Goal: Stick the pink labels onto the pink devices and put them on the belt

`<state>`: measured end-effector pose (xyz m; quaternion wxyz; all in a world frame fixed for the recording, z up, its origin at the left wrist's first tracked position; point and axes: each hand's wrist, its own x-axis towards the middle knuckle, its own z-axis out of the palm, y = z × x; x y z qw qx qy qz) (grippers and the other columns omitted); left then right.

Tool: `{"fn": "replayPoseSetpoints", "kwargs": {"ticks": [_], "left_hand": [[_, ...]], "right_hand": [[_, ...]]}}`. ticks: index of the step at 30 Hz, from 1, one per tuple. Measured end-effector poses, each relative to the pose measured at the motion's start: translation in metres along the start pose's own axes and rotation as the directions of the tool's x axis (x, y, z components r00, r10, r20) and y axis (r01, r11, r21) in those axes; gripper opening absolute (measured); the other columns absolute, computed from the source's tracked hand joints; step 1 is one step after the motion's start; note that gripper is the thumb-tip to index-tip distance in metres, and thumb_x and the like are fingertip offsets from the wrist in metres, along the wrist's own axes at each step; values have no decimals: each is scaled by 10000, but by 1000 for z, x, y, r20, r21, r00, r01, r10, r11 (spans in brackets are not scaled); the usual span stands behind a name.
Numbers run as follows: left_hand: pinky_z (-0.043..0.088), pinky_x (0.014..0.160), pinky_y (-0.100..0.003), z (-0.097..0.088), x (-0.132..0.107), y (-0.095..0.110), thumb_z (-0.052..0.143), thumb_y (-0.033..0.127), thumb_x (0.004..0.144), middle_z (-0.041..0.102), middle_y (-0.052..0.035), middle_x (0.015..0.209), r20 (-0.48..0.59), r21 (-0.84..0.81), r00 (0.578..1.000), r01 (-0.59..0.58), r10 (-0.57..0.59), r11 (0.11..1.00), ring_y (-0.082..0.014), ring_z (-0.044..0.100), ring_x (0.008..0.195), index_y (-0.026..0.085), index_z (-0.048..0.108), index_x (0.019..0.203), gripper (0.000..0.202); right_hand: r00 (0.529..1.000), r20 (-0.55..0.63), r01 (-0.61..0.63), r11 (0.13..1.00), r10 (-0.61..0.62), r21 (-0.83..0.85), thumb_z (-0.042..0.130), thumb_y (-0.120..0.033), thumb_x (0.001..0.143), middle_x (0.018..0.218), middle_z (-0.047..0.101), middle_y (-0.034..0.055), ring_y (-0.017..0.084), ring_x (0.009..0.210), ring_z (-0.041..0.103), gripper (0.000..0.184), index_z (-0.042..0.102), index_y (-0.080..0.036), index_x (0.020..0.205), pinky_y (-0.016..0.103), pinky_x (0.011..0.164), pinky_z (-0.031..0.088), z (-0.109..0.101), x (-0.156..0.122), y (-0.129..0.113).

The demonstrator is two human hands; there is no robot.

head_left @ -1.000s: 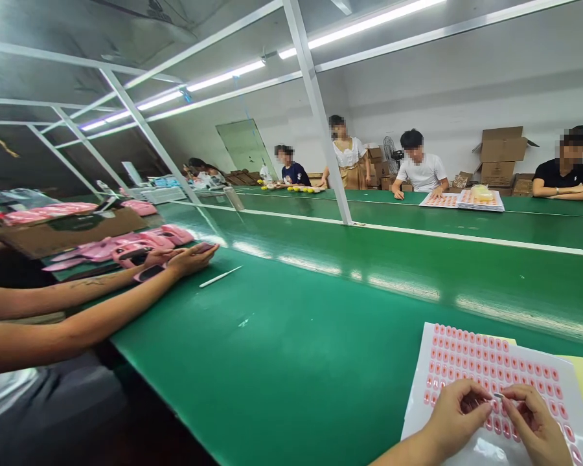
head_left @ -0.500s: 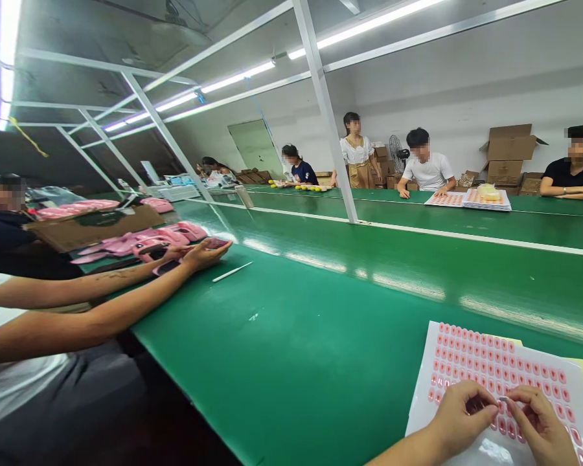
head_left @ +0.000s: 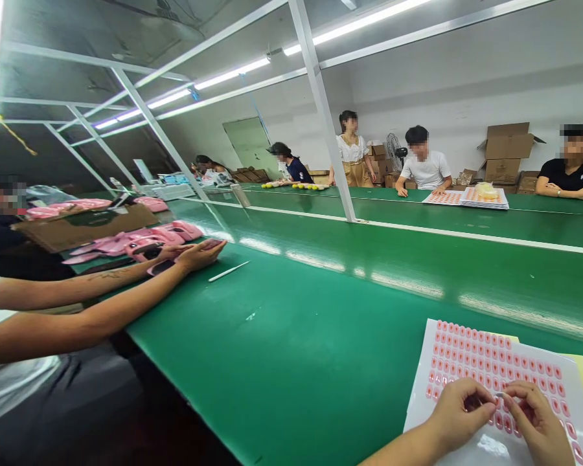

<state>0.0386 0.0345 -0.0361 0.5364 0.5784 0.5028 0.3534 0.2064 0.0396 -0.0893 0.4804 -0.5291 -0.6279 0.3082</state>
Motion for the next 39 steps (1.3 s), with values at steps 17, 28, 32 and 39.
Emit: {"fn": "replayPoseSetpoints", "kwargs": {"ticks": [17, 28, 32, 39], "left_hand": [[423, 618, -238, -1, -1, 1, 642, 243, 664, 631, -10, 669, 14, 23, 1000, -13, 13, 1000, -117, 515, 595, 150, 703, 769, 152], [420, 613, -237, -2, -1, 1, 645, 249, 662, 632, -10, 671, 12, 37, 1000, -18, 17, 999, -116, 508, 591, 161, 707, 757, 144], [421, 611, -234, -2, -1, 2, 638, 229, 663, 637, -11, 675, 21, 43, 1000, -14, 13, 999, -115, 511, 590, 156, 708, 767, 144], [419, 619, -232, -3, -2, 2, 629, 203, 651, 659, -18, 714, 30, 67, 999, -20, 18, 998, -121, 528, 616, 168, 724, 810, 188]], "right_hand": [[992, -127, 0, 1000, 0, 0, 529, -596, 737, 772, 619, 50, 194, 649, 557, 384, 641, -229, 717, 289, 563, 468, 10, -5, -17], [992, -121, 16, 1000, -18, -22, 518, -601, 741, 772, 617, 54, 203, 670, 565, 384, 641, -237, 744, 293, 564, 473, 9, -5, -19], [993, -118, 14, 1000, -15, -12, 523, -597, 740, 770, 614, 51, 202, 673, 559, 379, 639, -236, 739, 297, 585, 474, 10, -6, -18], [990, -142, 11, 1000, -10, 11, 533, -608, 726, 764, 622, 55, 210, 708, 569, 391, 644, -234, 717, 294, 597, 479, 12, -6, -22]]}}
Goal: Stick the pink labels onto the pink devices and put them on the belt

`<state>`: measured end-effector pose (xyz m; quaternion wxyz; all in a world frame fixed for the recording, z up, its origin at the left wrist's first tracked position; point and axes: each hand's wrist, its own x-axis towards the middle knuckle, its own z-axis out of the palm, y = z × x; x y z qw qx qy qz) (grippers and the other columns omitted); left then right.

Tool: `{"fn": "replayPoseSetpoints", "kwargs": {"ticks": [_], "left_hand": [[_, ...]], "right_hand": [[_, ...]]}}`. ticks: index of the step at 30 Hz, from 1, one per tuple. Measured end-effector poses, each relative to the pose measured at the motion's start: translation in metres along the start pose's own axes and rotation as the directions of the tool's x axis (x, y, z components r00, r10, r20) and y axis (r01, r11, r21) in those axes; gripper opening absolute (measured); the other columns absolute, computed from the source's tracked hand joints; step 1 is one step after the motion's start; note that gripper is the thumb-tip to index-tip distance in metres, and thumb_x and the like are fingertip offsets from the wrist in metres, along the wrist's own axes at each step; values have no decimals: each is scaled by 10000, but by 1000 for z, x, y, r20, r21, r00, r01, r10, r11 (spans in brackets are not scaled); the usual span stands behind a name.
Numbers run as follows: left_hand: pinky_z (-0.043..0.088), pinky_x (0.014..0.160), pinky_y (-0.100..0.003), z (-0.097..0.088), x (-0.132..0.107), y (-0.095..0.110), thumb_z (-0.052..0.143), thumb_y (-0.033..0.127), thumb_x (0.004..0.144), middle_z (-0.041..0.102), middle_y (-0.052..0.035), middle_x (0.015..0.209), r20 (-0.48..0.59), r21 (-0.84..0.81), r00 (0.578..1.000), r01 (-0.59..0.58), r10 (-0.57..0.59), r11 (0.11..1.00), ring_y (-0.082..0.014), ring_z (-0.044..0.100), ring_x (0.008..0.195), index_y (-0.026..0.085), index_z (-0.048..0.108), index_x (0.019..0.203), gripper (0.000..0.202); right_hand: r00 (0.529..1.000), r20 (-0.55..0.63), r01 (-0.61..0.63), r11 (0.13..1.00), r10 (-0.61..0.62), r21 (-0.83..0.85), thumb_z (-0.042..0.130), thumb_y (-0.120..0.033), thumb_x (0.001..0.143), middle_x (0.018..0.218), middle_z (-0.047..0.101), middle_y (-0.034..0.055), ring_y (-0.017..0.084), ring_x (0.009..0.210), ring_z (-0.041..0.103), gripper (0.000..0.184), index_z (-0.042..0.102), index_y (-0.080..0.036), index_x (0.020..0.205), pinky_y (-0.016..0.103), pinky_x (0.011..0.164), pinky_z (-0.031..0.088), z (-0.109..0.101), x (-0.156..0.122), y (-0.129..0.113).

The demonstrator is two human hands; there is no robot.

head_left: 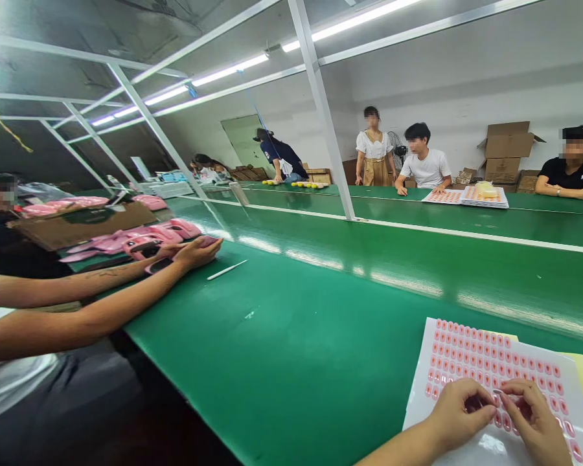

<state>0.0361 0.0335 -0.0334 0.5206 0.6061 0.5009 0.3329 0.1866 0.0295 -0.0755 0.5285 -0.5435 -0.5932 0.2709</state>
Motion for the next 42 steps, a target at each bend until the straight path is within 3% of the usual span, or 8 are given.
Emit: {"fn": "replayPoseSetpoints", "kwargs": {"ticks": [5, 10, 17, 21, 25, 33, 42], "left_hand": [[417, 603, -225, 1, 0, -1, 632, 209, 656, 658, -12, 700, 19, 25, 1000, -2, 1, 1000, -117, 529, 602, 176, 725, 806, 179], [409, 588, -219, 1, -1, 1, 618, 189, 667, 648, -7, 664, 37, 57, 999, -5, 3, 998, -117, 524, 590, 170, 724, 783, 158], [417, 598, -220, 0, -1, 2, 623, 195, 671, 661, -20, 694, 52, 109, 999, -17, 12, 994, -121, 531, 604, 159, 723, 811, 176], [424, 612, -221, 0, -1, 1, 626, 203, 677, 678, -17, 702, 63, 147, 998, -37, 28, 988, -130, 553, 621, 175, 727, 808, 168], [427, 632, -221, 0, -1, 2, 622, 200, 694, 695, -20, 709, 83, 182, 996, -56, 41, 982, -142, 577, 655, 179, 731, 807, 159], [424, 629, -208, -1, 0, 4, 646, 181, 679, 711, -25, 721, 95, 239, 994, -73, 52, 968, -137, 575, 660, 166, 734, 813, 161], [436, 648, -202, -1, 0, 2, 642, 193, 691, 715, -20, 750, 103, 262, 993, -79, 53, 962, -132, 593, 678, 174, 728, 826, 161]], "right_hand": [[1000, 11, 4, 1000, -4, -12, 527, -613, 728, 769, 628, 57, 213, 715, 580, 397, 649, -237, 706, 293, 612, 492, -3, 2, 4], [987, 160, 17, 1000, -15, -15, 598, -607, 673, 757, 657, 60, 213, 698, 615, 379, 674, -237, 695, 272, 570, 514, -11, 10, 19], [980, 201, 24, 999, -14, -48, 604, -575, 687, 780, 673, 65, 203, 666, 624, 352, 691, -236, 730, 262, 537, 516, -14, 12, 31], [981, 191, 33, 998, -22, -53, 599, -587, 685, 768, 672, 63, 199, 650, 620, 362, 694, -239, 721, 258, 525, 511, -13, 10, 28], [993, 110, 35, 999, -31, -36, 566, -610, 702, 767, 663, 68, 212, 711, 622, 393, 686, -235, 705, 272, 584, 525, -10, 9, 23], [971, 232, 80, 995, -65, -59, 602, -543, 712, 786, 676, 73, 221, 740, 648, 328, 699, -232, 747, 267, 597, 552, -16, 14, 41], [970, 225, 115, 990, -94, -79, 592, -518, 733, 793, 678, 70, 217, 736, 654, 304, 694, -234, 767, 262, 592, 557, -14, 13, 42]]}}
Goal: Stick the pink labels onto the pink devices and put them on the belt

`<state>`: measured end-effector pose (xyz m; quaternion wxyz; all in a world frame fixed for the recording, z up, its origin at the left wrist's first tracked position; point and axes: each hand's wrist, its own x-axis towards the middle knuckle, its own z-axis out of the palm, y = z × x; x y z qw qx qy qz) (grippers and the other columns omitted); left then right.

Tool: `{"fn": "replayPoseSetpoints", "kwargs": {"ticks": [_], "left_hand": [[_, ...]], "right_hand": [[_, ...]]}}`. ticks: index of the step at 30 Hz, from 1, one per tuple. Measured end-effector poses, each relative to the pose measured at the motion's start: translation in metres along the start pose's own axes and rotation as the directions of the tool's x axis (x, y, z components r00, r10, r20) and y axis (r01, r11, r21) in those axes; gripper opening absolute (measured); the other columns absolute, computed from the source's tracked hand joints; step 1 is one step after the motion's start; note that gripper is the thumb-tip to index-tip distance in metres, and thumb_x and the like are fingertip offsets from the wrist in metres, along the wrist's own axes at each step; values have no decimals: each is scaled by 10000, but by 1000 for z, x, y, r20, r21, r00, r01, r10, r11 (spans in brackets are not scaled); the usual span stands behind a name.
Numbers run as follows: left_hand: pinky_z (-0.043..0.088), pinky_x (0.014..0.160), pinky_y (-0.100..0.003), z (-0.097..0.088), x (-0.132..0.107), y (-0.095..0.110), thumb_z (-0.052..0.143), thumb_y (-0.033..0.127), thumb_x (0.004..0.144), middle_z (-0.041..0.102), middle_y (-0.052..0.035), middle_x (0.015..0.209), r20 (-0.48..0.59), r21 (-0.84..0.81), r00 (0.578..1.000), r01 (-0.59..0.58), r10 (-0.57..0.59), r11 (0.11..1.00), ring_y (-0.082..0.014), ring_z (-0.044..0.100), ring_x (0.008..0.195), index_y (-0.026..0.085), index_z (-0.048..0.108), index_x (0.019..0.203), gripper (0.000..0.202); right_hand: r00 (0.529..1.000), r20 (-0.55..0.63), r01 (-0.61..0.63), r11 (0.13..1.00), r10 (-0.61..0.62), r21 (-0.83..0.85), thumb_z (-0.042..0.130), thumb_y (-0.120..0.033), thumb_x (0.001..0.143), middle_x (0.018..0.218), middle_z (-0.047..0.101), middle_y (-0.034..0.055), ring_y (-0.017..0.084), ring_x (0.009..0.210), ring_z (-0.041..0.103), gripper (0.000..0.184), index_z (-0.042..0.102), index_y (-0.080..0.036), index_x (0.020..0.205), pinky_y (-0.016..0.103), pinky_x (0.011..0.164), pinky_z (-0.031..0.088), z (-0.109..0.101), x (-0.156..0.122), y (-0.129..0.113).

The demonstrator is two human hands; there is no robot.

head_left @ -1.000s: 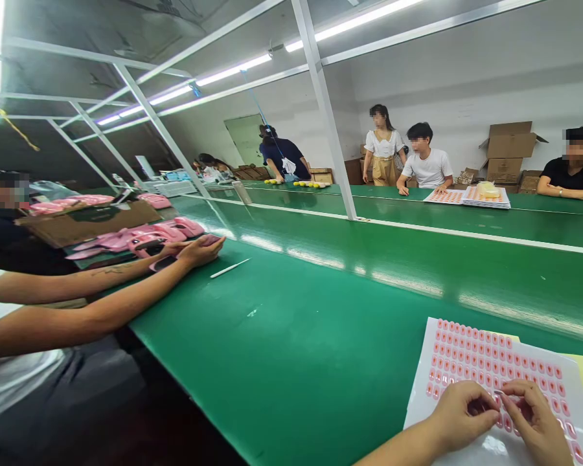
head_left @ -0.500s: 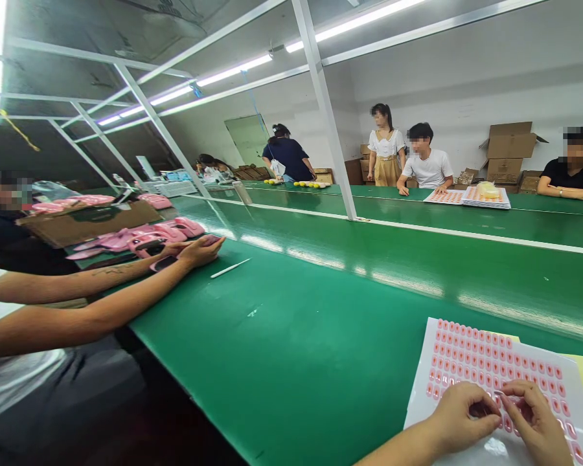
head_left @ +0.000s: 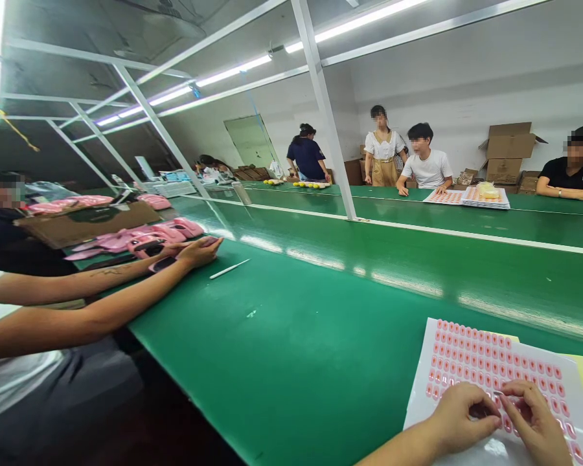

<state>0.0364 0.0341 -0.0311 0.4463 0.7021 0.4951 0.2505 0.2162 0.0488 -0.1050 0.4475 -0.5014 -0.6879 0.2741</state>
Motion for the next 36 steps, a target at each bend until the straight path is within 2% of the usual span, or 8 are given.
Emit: {"fn": "replayPoseSetpoints", "kwargs": {"ticks": [9, 15, 22, 28, 36], "left_hand": [[433, 657, -205, 1, 1, -3, 647, 179, 687, 718, -17, 754, -1, 24, 1000, -10, 10, 1000, -136, 596, 690, 177, 727, 826, 160], [434, 662, -208, 2, 1, -4, 654, 184, 685, 719, -12, 772, -7, 26, 1000, -5, 5, 1000, -139, 605, 707, 188, 723, 829, 160], [436, 653, -195, 0, 1, -2, 660, 135, 680, 728, -29, 775, -2, 28, 1000, -4, 4, 1000, -137, 624, 712, 163, 726, 825, 162], [442, 656, -198, -1, 0, 0, 658, 139, 685, 729, -41, 793, -3, 33, 1000, -3, 4, 999, -145, 629, 724, 153, 723, 828, 158], [437, 660, -202, 0, 0, 0, 651, 158, 687, 726, -12, 777, -1, 35, 1000, -14, 14, 999, -138, 623, 720, 181, 722, 821, 153]], "right_hand": [[1000, -14, 1, 1000, -1, 11, 614, -521, 712, 774, 672, 55, 202, 694, 639, 291, 692, -244, 757, 255, 554, 535, 1, 0, 0], [979, -196, -49, 996, 62, 71, 530, -575, 747, 766, 626, 56, 212, 709, 576, 358, 649, -238, 737, 297, 584, 484, 13, -5, -27], [976, -207, -51, 993, 73, 108, 550, -568, 737, 760, 614, 45, 206, 682, 557, 339, 638, -240, 731, 307, 610, 466, 15, -5, -35], [973, -221, -46, 993, 71, 113, 544, -580, 733, 769, 614, 51, 224, 746, 576, 354, 630, -237, 724, 326, 681, 475, 16, -5, -34], [981, -180, -50, 994, 67, 95, 531, -573, 750, 787, 609, 59, 223, 733, 560, 353, 623, -232, 754, 349, 706, 477, 15, -5, -29]]}}
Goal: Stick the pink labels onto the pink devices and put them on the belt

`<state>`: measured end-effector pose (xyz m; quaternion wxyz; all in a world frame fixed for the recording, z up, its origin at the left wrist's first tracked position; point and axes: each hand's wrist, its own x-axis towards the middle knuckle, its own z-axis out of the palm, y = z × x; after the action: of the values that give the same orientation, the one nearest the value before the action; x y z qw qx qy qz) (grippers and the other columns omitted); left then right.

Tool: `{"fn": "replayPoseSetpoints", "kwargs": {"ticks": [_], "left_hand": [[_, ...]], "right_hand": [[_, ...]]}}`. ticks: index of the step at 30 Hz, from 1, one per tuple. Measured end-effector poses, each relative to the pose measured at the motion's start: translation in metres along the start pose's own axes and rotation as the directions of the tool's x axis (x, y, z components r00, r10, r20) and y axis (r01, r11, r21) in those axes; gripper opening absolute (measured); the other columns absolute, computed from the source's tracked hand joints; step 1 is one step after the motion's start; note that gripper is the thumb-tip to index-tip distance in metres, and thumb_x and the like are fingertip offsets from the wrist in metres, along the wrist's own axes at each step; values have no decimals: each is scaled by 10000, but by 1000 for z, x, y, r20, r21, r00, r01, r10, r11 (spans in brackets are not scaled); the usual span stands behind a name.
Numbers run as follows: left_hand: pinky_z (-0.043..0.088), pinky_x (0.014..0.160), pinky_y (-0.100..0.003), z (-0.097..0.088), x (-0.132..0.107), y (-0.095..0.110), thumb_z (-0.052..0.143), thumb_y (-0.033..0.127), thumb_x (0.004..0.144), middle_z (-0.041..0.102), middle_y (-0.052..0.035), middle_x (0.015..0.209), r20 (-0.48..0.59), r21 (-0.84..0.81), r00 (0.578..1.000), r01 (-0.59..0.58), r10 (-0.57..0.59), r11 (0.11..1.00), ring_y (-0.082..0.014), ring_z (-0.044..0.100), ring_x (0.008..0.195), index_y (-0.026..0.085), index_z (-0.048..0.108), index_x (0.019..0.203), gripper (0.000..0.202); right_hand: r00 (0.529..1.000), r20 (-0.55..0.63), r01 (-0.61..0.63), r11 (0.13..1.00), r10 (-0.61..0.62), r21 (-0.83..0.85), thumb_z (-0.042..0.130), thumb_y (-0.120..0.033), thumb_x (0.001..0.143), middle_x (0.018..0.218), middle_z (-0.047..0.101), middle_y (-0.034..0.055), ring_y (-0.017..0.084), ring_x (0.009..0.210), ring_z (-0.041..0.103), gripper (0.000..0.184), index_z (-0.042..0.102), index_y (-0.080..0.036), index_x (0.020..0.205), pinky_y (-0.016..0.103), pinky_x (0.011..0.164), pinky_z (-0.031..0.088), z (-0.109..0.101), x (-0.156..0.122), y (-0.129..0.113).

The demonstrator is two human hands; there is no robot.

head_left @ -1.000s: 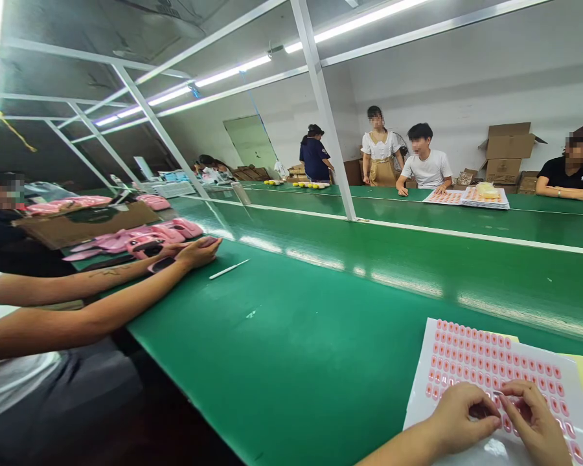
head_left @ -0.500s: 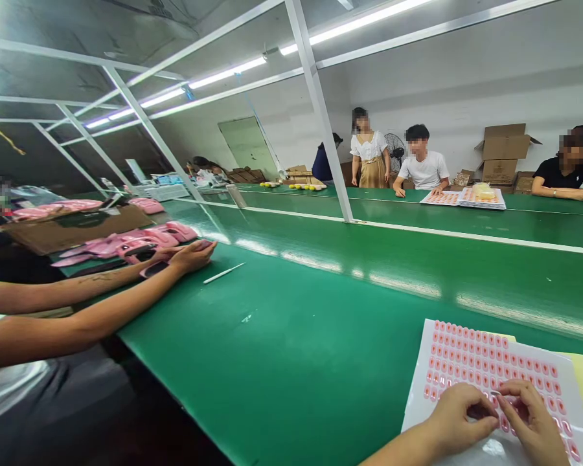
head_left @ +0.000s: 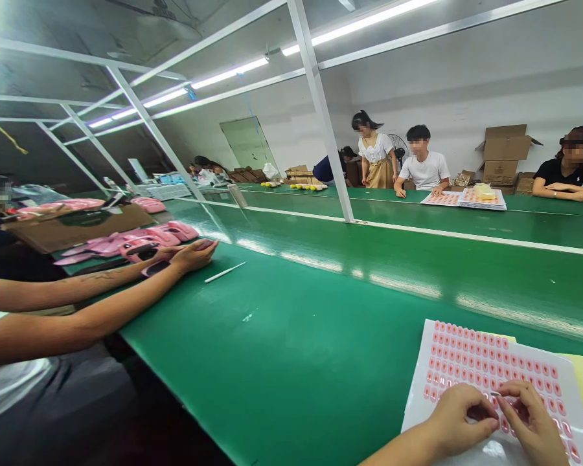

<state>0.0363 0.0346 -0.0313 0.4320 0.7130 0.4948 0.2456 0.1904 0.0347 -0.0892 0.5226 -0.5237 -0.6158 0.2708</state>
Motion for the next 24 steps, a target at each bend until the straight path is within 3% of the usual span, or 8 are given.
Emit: {"fn": "replayPoseSetpoints", "kwargs": {"ticks": [24], "left_hand": [[440, 657, -203, 3, 1, -4, 672, 148, 667, 732, -34, 760, -4, 39, 998, -59, 59, 998, -145, 633, 702, 163, 730, 815, 160]], "right_hand": [[1000, -4, 11, 1000, -11, -9, 533, -573, 746, 780, 620, 59, 224, 721, 576, 356, 631, -231, 747, 332, 649, 480, -1, 1, 0]]}}
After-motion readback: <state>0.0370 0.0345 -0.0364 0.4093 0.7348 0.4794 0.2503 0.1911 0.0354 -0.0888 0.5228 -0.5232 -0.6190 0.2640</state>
